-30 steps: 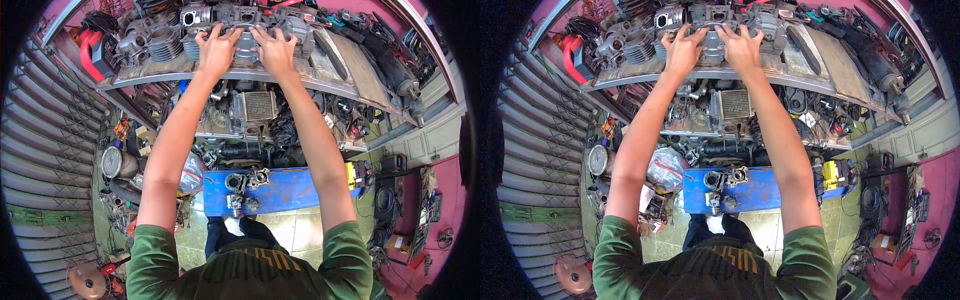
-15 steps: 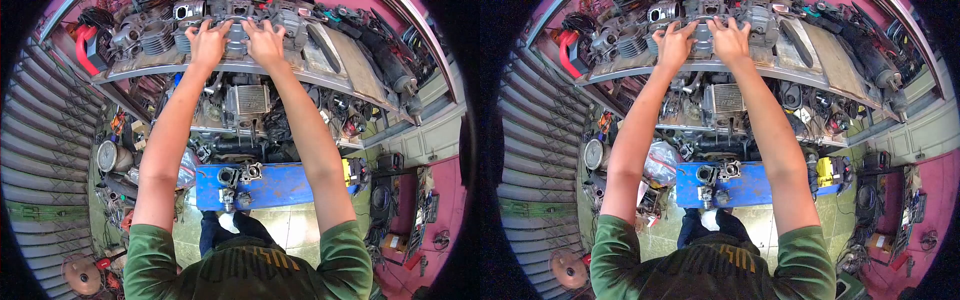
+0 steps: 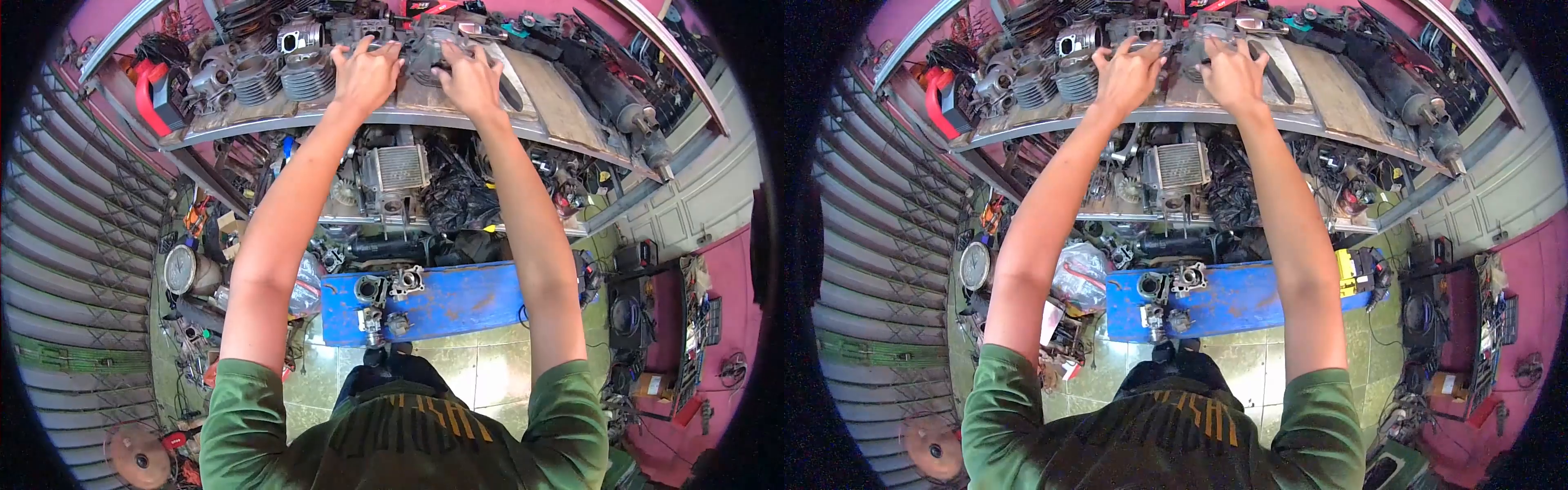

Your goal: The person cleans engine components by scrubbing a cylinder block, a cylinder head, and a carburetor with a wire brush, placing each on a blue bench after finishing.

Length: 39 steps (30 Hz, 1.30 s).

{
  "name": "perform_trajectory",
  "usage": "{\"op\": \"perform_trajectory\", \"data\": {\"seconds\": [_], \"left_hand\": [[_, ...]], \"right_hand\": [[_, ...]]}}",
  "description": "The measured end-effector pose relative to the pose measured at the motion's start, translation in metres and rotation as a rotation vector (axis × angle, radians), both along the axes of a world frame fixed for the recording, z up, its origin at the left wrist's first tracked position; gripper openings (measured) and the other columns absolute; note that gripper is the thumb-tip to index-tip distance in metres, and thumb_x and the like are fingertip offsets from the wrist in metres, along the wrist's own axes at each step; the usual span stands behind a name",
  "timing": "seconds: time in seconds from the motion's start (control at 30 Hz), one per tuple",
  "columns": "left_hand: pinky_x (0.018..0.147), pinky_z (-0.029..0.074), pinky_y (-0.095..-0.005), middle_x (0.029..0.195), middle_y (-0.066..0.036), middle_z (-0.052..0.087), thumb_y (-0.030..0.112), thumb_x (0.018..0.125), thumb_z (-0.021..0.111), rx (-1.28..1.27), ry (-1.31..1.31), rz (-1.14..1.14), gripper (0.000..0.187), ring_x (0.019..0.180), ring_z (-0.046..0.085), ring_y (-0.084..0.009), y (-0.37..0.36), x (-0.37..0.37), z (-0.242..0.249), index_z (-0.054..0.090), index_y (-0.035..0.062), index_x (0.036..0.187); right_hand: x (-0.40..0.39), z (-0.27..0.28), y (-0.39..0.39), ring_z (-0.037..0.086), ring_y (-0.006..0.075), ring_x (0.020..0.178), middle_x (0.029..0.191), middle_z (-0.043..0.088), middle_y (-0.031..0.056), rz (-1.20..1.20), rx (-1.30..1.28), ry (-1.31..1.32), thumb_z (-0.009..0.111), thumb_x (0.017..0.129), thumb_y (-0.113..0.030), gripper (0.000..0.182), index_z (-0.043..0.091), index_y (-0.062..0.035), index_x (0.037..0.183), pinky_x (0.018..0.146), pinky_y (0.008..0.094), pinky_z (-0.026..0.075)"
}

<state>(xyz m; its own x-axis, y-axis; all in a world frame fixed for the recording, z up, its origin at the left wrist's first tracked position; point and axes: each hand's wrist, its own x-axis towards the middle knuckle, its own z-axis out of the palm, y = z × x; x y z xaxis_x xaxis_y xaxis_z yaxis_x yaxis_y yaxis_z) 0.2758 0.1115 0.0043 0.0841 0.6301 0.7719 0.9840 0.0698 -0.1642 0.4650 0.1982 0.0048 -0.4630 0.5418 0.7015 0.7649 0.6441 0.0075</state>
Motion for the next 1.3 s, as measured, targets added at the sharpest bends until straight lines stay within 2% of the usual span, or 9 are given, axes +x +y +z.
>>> {"op": "perform_trajectory", "data": {"seconds": [0.17,0.3,0.4,0.53,0.7,0.93,1.1,1.2,1.3], "left_hand": [[0.1,0.031,-0.0602,0.125,0.002,0.073,0.036,0.097,0.063,0.025,0.07,0.006,0.036,0.126,0.058,-0.0234,0.022,0.02,-0.003,0.069,0.0202,0.129],[0.101,0.031,-0.0604,0.125,0.002,0.073,0.039,0.096,0.065,-0.022,0.049,0.088,0.041,0.126,0.057,-0.0242,0.044,0.034,-0.01,0.066,0.022,0.133],[0.102,0.031,-0.0612,0.126,0.002,0.072,0.041,0.096,0.065,-0.035,0.019,0.146,0.045,0.126,0.057,-0.0243,0.062,0.043,-0.017,0.064,0.0221,0.136],[0.101,0.03,-0.062,0.131,0.0,0.07,0.044,0.096,0.065,-0.065,-0.016,0.224,0.052,0.127,0.057,-0.0279,0.083,0.047,-0.027,0.056,0.0318,0.146],[0.101,0.03,-0.0594,0.125,0.001,0.072,0.046,0.087,0.074,-0.098,-0.062,0.217,0.063,0.123,0.058,-0.0243,0.099,0.049,-0.027,0.055,0.0332,0.146],[0.1,0.03,-0.0595,0.118,-0.001,0.074,0.04,0.082,0.08,-0.132,-0.158,0.175,0.067,0.123,0.057,-0.0237,0.114,0.049,-0.023,0.057,0.0312,0.144],[0.1,0.031,-0.0587,0.111,-0.007,0.073,0.029,0.081,0.079,-0.086,-0.134,0.176,0.056,0.121,0.058,-0.0257,0.108,0.051,-0.023,0.063,0.0257,0.134],[0.1,0.032,-0.0581,0.105,-0.006,0.074,0.03,0.079,0.081,-0.073,-0.098,0.177,0.055,0.119,0.06,-0.0258,0.105,0.042,-0.019,0.064,0.0234,0.132],[0.098,0.033,-0.0566,0.105,-0.005,0.076,0.031,0.081,0.081,-0.211,-0.086,0.241,0.057,0.117,0.063,-0.0256,0.105,0.041,-0.004,0.063,0.0253,0.134]], "right_hand": [[0.025,-0.003,0.006,0.055,0.0281,0.129,0.14,0.064,0.0066,-0.031,0.059,-0.038,0.071,0.089,-0.036,0.053,0.061,-0.0259,0.14,0.105,0.0623,0.033],[0.031,-0.004,0.025,0.055,0.0288,0.128,0.136,0.066,0.0101,-0.019,0.049,-0.057,0.072,0.089,-0.037,0.057,0.058,-0.0258,0.143,0.108,0.0618,0.031],[0.031,-0.009,0.045,0.053,0.029,0.132,0.143,0.062,0.0113,-0.044,0.023,-0.127,0.07,0.089,-0.045,0.061,0.056,-0.03,0.146,0.11,0.0608,0.029],[0.029,-0.014,0.071,0.058,0.0306,0.122,0.126,0.07,0.0147,0.061,0.048,-0.057,0.074,0.087,-0.041,0.058,0.059,-0.0295,0.142,0.108,0.0594,0.03],[0.019,-0.023,0.089,0.062,0.0286,0.113,0.103,0.077,0.0077,0.048,0.051,-0.023,0.075,0.085,-0.044,0.058,0.062,-0.032,0.14,0.104,0.0555,0.032],[0.007,-0.025,0.095,0.064,0.0284,0.11,0.098,0.078,0.0066,0.045,0.004,-0.004,0.078,0.083,-0.037,0.058,0.063,-0.0316,0.139,0.101,0.0557,0.033],[0.004,-0.026,0.096,0.067,0.0293,0.1,0.093,0.077,0.0067,0.057,0.058,-0.003,0.076,0.084,-0.03,0.052,0.065,-0.03,0.135,0.097,0.0558,0.034],[-0.006,-0.027,0.091,0.067,0.0284,0.098,0.089,0.076,0.0056,0.046,0.037,-0.002,0.076,0.083,-0.03,0.051,0.067,-0.0294,0.133,0.095,0.0552,0.034],[-0.014,-0.027,0.089,0.066,0.0268,0.1,0.088,0.075,0.0049,0.032,0.046,0.017,0.077,0.083,-0.03,0.049,0.068,-0.0296,0.131,0.095,0.054,0.033]]}}
